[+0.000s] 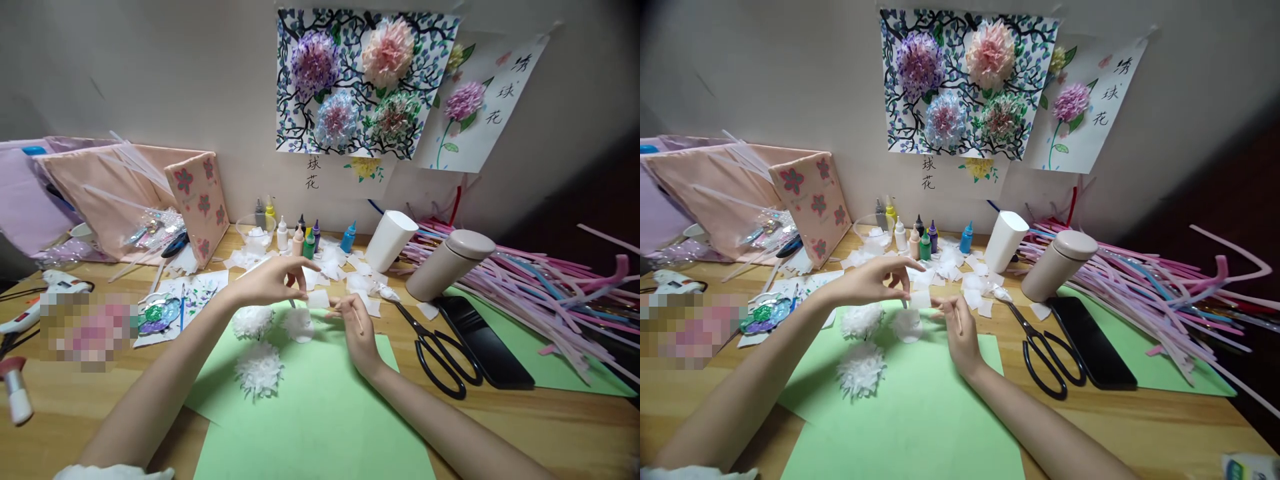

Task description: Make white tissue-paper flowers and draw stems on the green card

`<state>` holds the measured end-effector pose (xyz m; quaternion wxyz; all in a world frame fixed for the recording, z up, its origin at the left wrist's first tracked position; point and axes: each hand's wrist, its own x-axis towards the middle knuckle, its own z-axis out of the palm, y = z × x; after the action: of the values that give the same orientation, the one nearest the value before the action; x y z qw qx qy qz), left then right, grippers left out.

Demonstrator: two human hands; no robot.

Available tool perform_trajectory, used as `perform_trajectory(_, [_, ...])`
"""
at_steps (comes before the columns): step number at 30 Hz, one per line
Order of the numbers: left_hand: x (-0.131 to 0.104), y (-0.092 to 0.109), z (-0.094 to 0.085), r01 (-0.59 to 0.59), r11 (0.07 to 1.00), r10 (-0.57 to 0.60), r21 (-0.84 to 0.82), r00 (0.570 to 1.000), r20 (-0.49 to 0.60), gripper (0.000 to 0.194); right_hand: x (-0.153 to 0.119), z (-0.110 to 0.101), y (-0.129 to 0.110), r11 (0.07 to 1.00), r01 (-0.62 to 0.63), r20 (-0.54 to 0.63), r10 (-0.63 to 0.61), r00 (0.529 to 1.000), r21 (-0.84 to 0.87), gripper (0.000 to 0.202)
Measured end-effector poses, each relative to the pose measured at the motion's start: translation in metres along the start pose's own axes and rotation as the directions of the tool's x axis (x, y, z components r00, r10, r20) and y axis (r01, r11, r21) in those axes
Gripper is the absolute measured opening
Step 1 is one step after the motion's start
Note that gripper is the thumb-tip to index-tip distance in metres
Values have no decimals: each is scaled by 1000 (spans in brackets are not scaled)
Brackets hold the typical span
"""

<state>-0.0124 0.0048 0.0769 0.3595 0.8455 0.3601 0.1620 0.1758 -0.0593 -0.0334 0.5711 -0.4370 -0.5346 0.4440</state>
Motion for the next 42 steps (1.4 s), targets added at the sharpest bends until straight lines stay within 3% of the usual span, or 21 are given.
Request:
perform_trajectory(2, [1, 0, 7, 1, 997, -5, 71, 998, 61, 44, -2, -1, 1, 999, 29, 6, -29, 1000, -46, 20])
perform_trajectory(7, [0, -1, 15, 34, 982, -50, 184, 995, 81, 41, -5, 0, 1, 980, 101, 56, -92, 994, -173, 28])
perform_trajectory(11, [-1, -4, 15, 115, 982, -136, 146, 981, 140, 41, -6, 0, 1, 980, 117, 46, -111, 993, -161, 29])
perform_trajectory(16, [0, -9, 20, 101, 992, -112, 70, 975, 190, 29, -7, 0, 0, 982, 117, 51, -110, 993, -148, 30])
perform_trajectory(23, [3, -7, 29, 190, 982, -188, -6, 971, 145, 26, -6, -1, -1, 986, 70, 93, -56, 994, -152, 28])
perform_trajectory(27, [6, -14, 40, 273, 948, -246, -165, 954, 170, 32, -6, -3, -1, 993, 24, -4, -25, 1000, -115, 25])
perform_trajectory(30, [10, -19, 53, 298, 945, -283, -136, 951, 121, 30, -7, -4, -1, 994, 85, -137, -95, 986, -74, 28])
perform_trajectory(35, [12, -20, 66, 345, 930, -344, 125, 938, -32, 19, -8, -4, -3, 983, 166, -129, -175, 976, -72, 35])
perform_trajectory(42, [13, -21, 68, 349, 902, -333, 254, 937, -105, 14, -10, -8, 3, 981, 92, -202, -126, 971, -172, 43])
